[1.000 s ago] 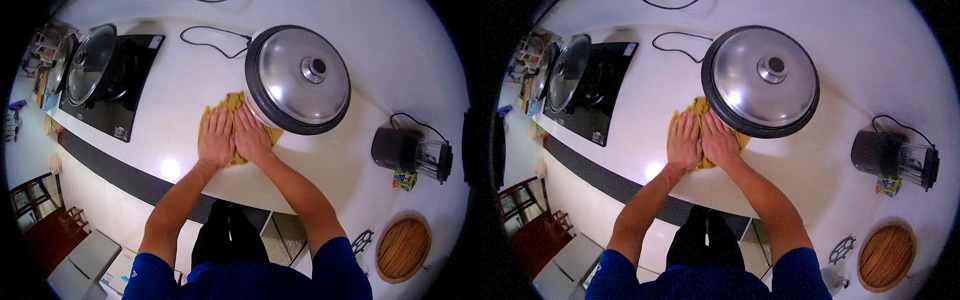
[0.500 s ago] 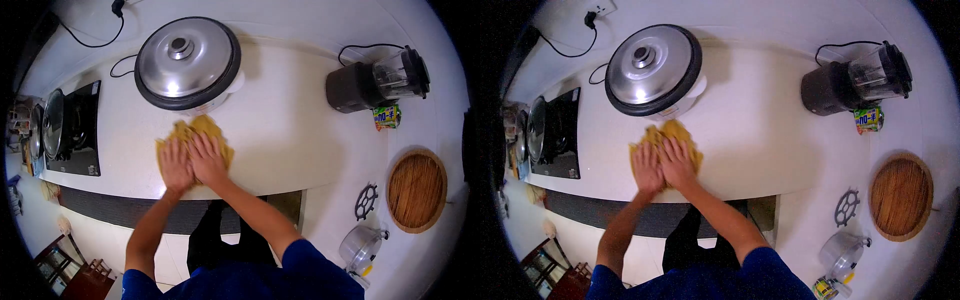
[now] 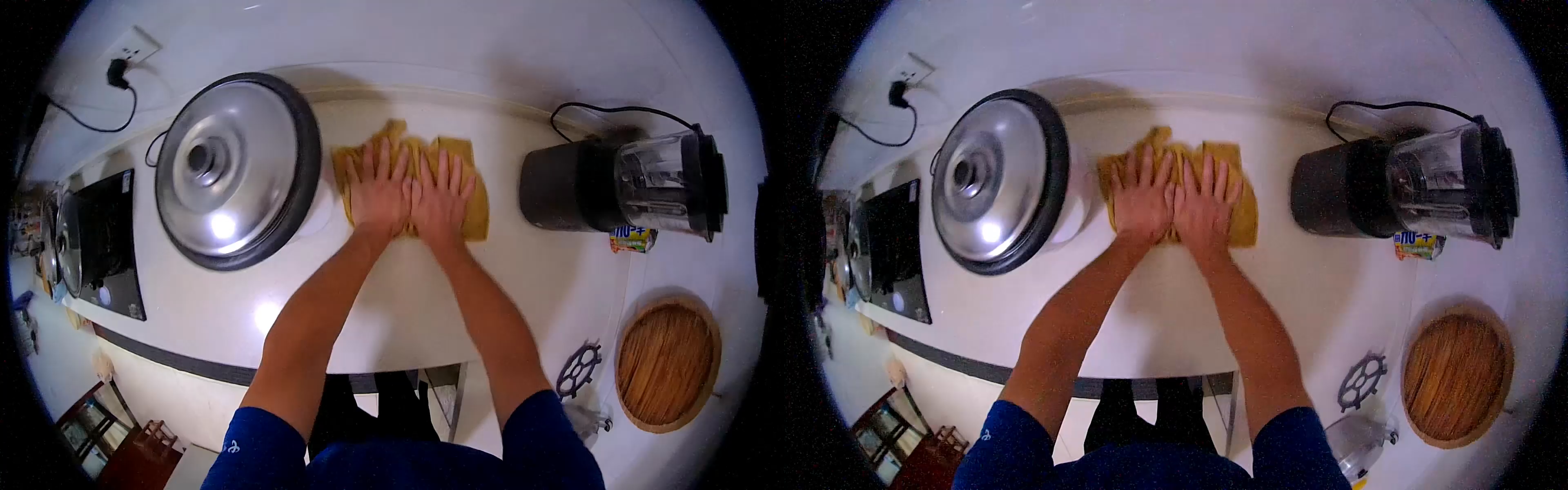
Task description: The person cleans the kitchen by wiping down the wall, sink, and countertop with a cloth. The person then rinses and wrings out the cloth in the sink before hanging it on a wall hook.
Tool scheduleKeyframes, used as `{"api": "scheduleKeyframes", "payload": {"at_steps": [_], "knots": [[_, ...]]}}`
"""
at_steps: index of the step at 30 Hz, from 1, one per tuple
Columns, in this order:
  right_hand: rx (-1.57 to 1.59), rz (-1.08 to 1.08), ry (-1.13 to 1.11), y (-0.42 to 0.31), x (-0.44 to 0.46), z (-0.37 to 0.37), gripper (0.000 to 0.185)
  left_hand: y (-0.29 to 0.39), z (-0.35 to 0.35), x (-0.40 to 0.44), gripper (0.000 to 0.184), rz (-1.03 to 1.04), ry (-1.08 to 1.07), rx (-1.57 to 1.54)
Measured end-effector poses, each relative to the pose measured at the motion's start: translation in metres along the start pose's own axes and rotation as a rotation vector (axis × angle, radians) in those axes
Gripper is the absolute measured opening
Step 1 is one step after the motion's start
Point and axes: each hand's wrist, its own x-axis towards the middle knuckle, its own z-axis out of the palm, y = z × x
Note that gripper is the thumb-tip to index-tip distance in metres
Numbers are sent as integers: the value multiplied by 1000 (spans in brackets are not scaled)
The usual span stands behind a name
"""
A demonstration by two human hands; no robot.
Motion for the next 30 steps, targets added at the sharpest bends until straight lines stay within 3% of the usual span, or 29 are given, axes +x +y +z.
{"api": "scheduleKeyframes", "payload": {"at_steps": [6,15,21,26,30], "knots": [[45,26,75,28,99,13,57,20,16,89,55,-288,99,36],[17,54,219,30,74,27,56,15,32,74,56,-168,170,135],[121,68,65,20,-104,-23,54,45,3,-92,54,158,78,195],[102,187,-70,9,-285,-63,54,79,-13,-237,57,375,-233,-11],[141,291,-154,35,-339,-82,55,115,-12,-252,56,553,-211,-113]]}}
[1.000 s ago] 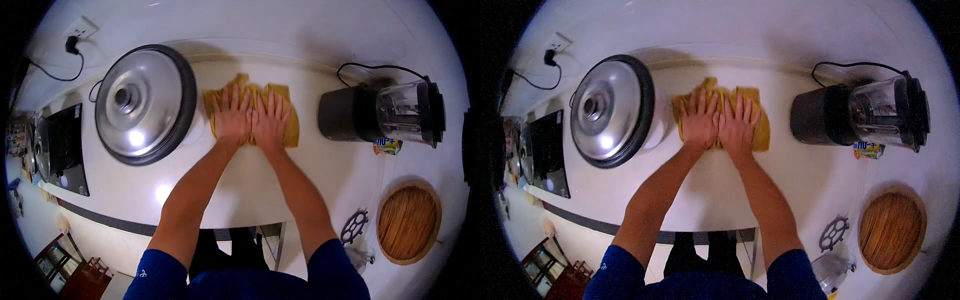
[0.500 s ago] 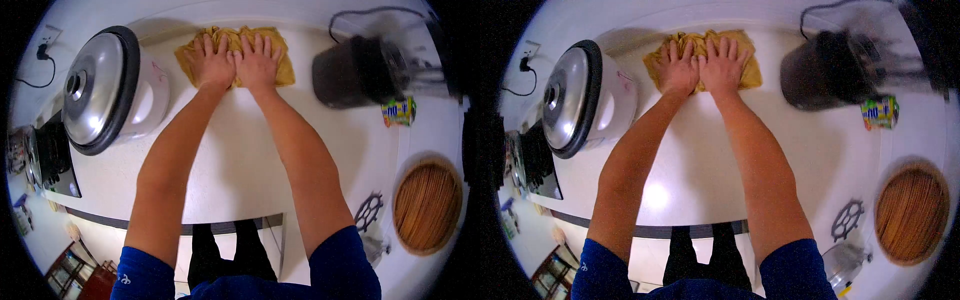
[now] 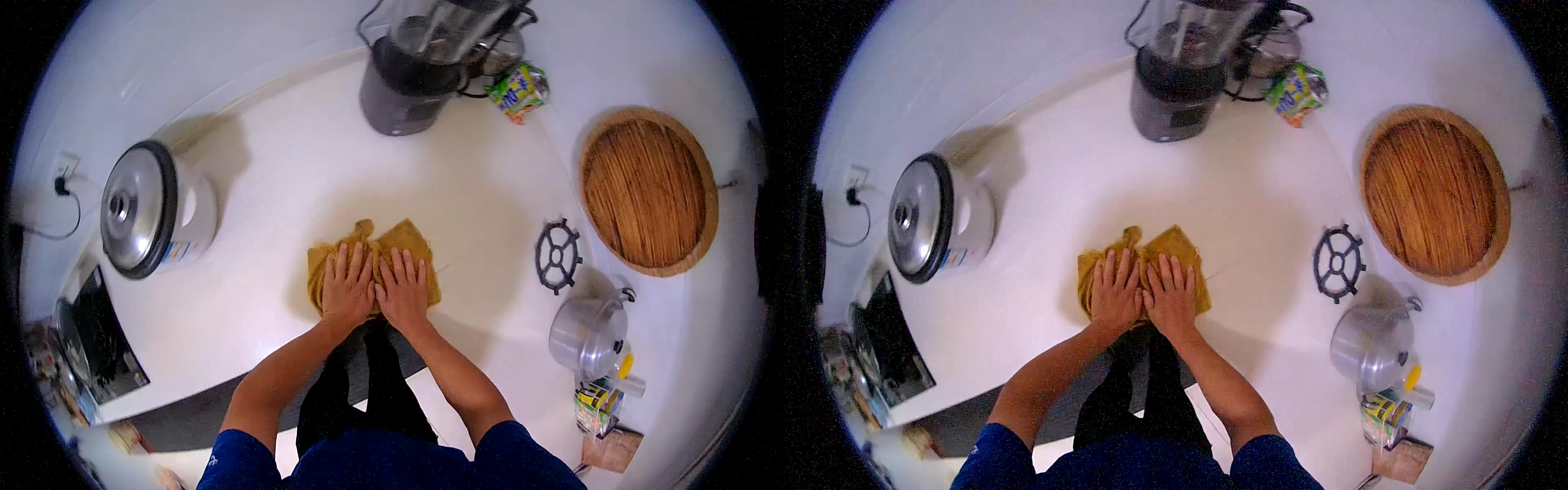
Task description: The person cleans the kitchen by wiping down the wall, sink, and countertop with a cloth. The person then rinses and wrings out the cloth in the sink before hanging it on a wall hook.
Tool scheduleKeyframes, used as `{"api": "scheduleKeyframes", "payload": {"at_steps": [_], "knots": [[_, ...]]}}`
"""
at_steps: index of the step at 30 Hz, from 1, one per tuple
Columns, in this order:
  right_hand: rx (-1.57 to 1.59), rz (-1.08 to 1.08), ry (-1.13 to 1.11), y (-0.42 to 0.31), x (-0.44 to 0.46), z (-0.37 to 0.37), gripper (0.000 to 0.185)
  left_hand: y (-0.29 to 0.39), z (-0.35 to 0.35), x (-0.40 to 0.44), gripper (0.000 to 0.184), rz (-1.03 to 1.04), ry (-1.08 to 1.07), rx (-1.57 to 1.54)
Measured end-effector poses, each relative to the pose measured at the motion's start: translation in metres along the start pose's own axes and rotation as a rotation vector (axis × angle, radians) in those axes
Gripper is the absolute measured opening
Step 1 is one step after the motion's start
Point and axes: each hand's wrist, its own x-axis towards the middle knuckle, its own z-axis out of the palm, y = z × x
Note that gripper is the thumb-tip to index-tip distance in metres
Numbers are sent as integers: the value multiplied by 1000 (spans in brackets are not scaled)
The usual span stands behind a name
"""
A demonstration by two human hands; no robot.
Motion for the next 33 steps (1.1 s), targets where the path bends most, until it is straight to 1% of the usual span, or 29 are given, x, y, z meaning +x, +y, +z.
{"api": "scheduleKeyframes", "payload": {"at_steps": [1,2,3,4,5,7,9,11,14,16,17,19,20,21,23,24,26,29,33], "knots": [[-6,24,9,11,6,-4,55,3,2,12,55,98,10,-18],[-11,84,79,24,17,-9,55,8,2,24,55,193,12,-36],[-15,143,142,36,29,-12,55,14,5,41,55,211,-1,-42],[-87,197,104,49,39,-7,56,21,3,67,54,257,-18,-10],[-79,222,94,59,48,-5,56,27,4,90,53,303,-39,23],[-167,285,87,81,67,-6,59,32,8,126,52,342,-63,28],[-150,309,77,106,88,-14,60,37,8,164,52,437,-117,75],[-158,306,164,139,119,-26,59,48,13,213,53,460,-116,40],[-189,354,233,201,179,-39,58,74,31,300,53,458,-72,113],[-197,358,262,243,219,-43,57,87,50,350,52,396,38,119],[-205,353,299,262,238,-45,57,94,47,371,52,406,38,119],[-218,360,334,288,268,-46,57,107,44,403,52,306,20,167],[-230,357,363,294,275,-44,57,108,51,411,51,315,179,124],[-225,372,350,298,276,-43,57,109,57,414,51,324,161,121],[-200,349,334,306,293,-53,57,112,53,433,50,260,168,62],[-199,366,331,304,292,-54,57,112,58,433,50,274,159,59],[-209,384,269,303,295,-57,57,109,66,436,49,290,273,124],[-180,385,347,300,291,-54,57,109,66,434,50,309,275,148],[-220,499,339,270,242,-41,56,106,72,397,50,391,245,191]]}}
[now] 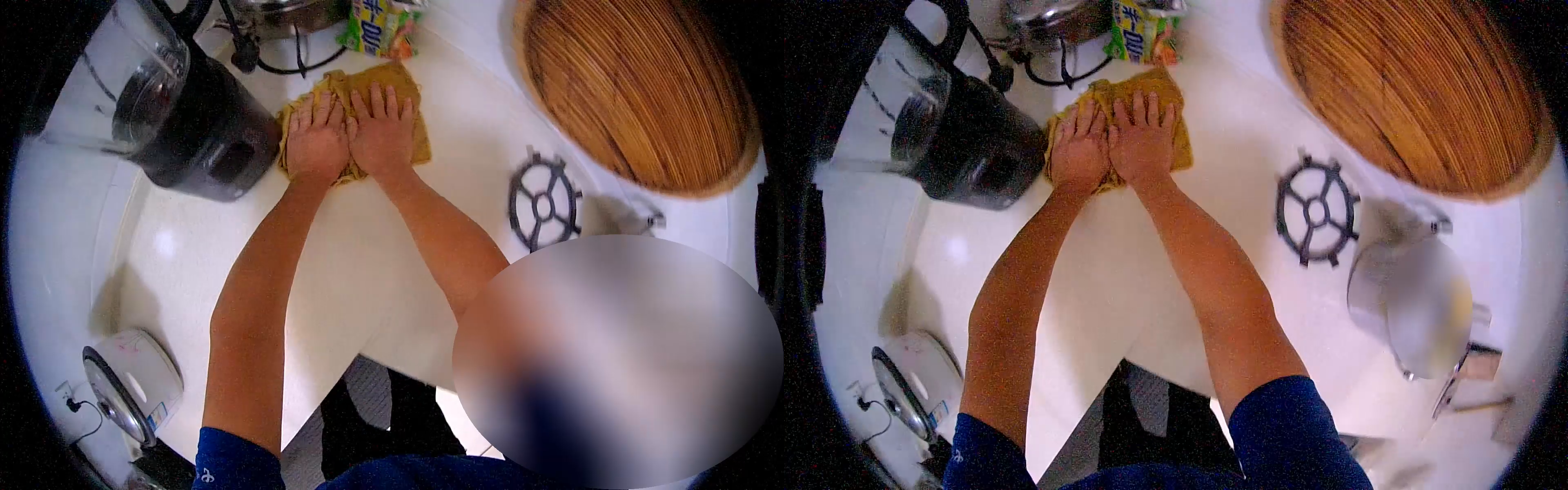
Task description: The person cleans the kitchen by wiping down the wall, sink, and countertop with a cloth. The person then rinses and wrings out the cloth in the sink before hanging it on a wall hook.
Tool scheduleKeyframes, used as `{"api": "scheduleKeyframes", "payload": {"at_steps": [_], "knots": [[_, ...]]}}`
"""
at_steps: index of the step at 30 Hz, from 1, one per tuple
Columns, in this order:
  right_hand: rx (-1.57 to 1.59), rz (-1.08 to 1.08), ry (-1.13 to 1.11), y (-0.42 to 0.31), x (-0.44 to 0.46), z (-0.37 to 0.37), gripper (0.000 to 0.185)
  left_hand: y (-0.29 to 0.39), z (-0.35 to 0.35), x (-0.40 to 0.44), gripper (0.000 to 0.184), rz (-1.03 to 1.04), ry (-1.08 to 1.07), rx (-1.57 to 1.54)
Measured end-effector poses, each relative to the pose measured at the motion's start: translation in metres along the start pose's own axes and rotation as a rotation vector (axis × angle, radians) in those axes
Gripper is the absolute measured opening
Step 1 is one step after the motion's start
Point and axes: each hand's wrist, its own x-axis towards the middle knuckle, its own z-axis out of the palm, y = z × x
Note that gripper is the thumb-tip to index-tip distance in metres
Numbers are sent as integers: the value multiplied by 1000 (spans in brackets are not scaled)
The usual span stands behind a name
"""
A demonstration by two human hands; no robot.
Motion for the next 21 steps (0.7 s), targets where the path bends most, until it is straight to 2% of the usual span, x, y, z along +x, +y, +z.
{"api": "scheduleKeyframes", "payload": {"at_steps": [3,5,7,9,13,17,21], "knots": [[47,34,15,-4,-65,-22,56,23,-37,-54,52,64,-73,27],[94,95,4,-13,-131,-31,57,40,-58,-109,53,125,-209,22],[57,139,-103,-24,-199,-54,58,56,-85,-164,54,183,-377,7],[83,207,-117,-38,-271,-72,59,69,-109,-222,53,254,-380,-64],[84,201,-162,-52,-380,-101,60,82,-139,-313,51,368,-381,-196],[70,188,-217,-48,-376,-106,64,78,-138,-300,54,453,-313,-273],[65,170,-213,-25,-353,-95,67,77,-129,-264,54,537,-383,-302]]}}
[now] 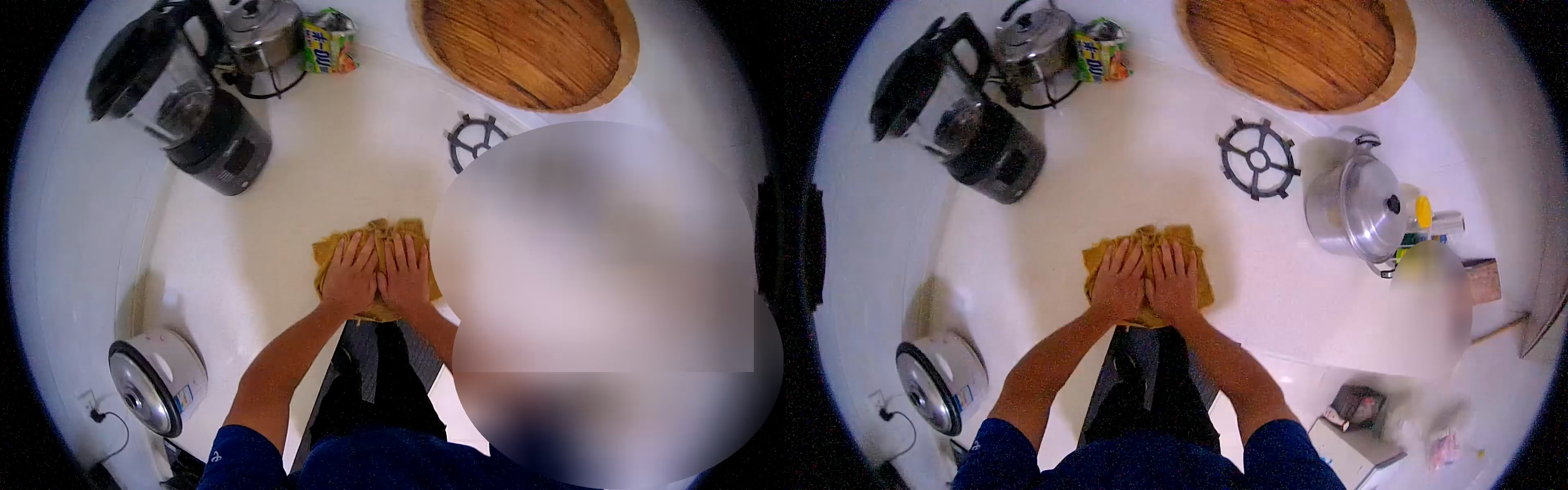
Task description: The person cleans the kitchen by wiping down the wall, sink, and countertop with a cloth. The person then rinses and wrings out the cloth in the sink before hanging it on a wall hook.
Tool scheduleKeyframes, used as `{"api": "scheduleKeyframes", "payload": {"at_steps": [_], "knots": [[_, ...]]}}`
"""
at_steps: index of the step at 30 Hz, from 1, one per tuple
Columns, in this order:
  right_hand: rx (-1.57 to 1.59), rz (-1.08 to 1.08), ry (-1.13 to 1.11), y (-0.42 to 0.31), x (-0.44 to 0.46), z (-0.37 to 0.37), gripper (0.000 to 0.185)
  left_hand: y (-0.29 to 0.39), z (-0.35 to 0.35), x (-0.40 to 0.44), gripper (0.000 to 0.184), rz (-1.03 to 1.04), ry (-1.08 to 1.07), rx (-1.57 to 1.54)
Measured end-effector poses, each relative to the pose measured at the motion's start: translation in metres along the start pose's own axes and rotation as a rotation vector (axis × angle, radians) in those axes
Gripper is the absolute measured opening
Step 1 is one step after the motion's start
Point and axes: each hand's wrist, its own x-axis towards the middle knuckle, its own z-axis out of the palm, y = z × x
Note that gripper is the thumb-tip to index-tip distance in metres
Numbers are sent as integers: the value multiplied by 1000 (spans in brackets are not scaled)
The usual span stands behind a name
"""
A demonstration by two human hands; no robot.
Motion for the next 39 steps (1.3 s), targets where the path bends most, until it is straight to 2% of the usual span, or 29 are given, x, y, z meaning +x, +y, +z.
{"api": "scheduleKeyframes", "payload": {"at_steps": [2,5,7,9,10,14,15,17,19,20,23,26,29,31,33,36,38,39], "knots": [[19,-110,-36,9,20,-15,69,-12,0,20,54,59,8,-18],[39,-167,0,25,49,-15,72,-30,-7,54,57,111,-82,52],[11,-148,-44,36,73,-14,72,-40,2,75,58,124,-41,70],[-20,-129,-84,42,91,-16,72,-46,4,93,58,107,21,93],[-7,-144,-56,44,98,-20,71,-45,-9,101,57,86,-97,115],[36,-166,33,62,149,-23,67,-62,-11,147,56,-7,-95,212],[40,-158,43,67,169,-22,67,-71,-9,166,56,3,-93,222],[48,-78,135,73,212,-15,64,-93,0,201,61,-106,1,282],[79,-2,136,74,247,-14,62,-102,-17,230,55,-187,-62,358],[121,23,180,74,259,-8,61,-109,-14,241,55,-137,-72,346],[188,65,209,62,270,-14,60,-150,2,252,51,-154,198,248],[132,86,214,43,264,-22,59,-154,-16,238,50,-175,198,211],[162,111,163,43,217,-21,60,-131,9,208,50,-86,208,315],[196,105,169,44,161,-17,59,-74,6,167,51,-126,167,280],[156,77,126,49,99,-23,58,-26,20,123,52,-106,93,402],[224,193,92,59,-11,-23,59,59,27,75,52,-71,53,205],[223,294,109,68,-65,-25,61,94,25,56,57,96,-241,195],[202,370,100,70,-88,-31,62,101,25,52,57,135,-250,192]]}}
